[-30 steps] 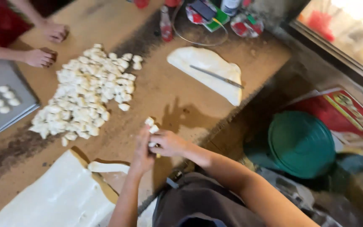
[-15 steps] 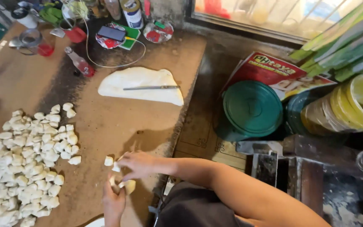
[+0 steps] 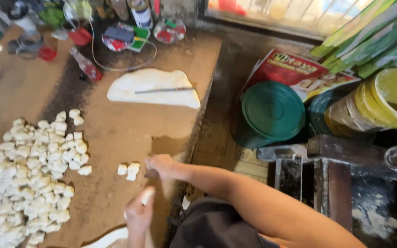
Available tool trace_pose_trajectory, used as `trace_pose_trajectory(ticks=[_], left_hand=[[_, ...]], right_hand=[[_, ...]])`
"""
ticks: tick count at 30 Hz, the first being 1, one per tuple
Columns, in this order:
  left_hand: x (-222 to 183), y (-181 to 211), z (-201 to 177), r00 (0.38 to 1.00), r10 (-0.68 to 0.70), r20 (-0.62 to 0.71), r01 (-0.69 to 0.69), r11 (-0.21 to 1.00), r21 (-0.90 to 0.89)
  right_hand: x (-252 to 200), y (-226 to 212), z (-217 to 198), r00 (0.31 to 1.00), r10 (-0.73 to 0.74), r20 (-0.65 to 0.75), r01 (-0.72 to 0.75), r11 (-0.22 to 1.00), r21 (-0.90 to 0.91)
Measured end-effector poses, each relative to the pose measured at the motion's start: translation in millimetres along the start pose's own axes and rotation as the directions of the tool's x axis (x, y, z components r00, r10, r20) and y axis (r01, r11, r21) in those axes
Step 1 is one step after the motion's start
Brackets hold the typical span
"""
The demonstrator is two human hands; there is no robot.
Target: Portioning a long strip of dough into small pieces by hand and piling them on a table.
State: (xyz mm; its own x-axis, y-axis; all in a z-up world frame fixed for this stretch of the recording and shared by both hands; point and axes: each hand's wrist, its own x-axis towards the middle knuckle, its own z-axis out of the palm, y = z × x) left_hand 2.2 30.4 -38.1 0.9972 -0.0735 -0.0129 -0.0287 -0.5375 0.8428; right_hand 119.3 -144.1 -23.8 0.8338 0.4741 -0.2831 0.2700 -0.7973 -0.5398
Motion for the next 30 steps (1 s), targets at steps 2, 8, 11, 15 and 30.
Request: trace_pose_trajectory(ticks=[2, 8, 11, 15, 30], left_hand=[[1.3, -18.6, -6.0, 0.988, -0.136, -0.073, 0.113, 0.959, -0.262], [17.4, -67.7, -10.2, 0.863, 0.487, -0.132, -0.482, 0.873, 0.068], [21.2, -86.7, -0.8, 0.976, 0.129, -0.177, -0.122, 0.991, 0.052], [-0.8, -41.4, 19.4, 0.985, -0.152, -0.08, 0.166, 0.963, 0.213], [15.5, -97.7, 5.1, 0.945, -0.25, -0.209, 0.268, 0.962, 0.059]], right_hand=[[-12.2, -13.7, -14.1, 0.995, 0.055, 0.088, -0.06, 0.997, 0.055], [-14.0, -36.8, 34.8, 0.691, -0.649, -0.318, 0.703, 0.706, 0.087], [-9.4, -45.7, 20.2, 0.668, -0.611, -0.425, 0.714, 0.687, 0.134], [-3.5, -23.5, 8.6, 0.962, -0.27, -0.048, 0.272, 0.962, 0.039], [-6.6, -45.8, 2.7, 0.809, -0.533, -0.247, 0.583, 0.782, 0.223]])
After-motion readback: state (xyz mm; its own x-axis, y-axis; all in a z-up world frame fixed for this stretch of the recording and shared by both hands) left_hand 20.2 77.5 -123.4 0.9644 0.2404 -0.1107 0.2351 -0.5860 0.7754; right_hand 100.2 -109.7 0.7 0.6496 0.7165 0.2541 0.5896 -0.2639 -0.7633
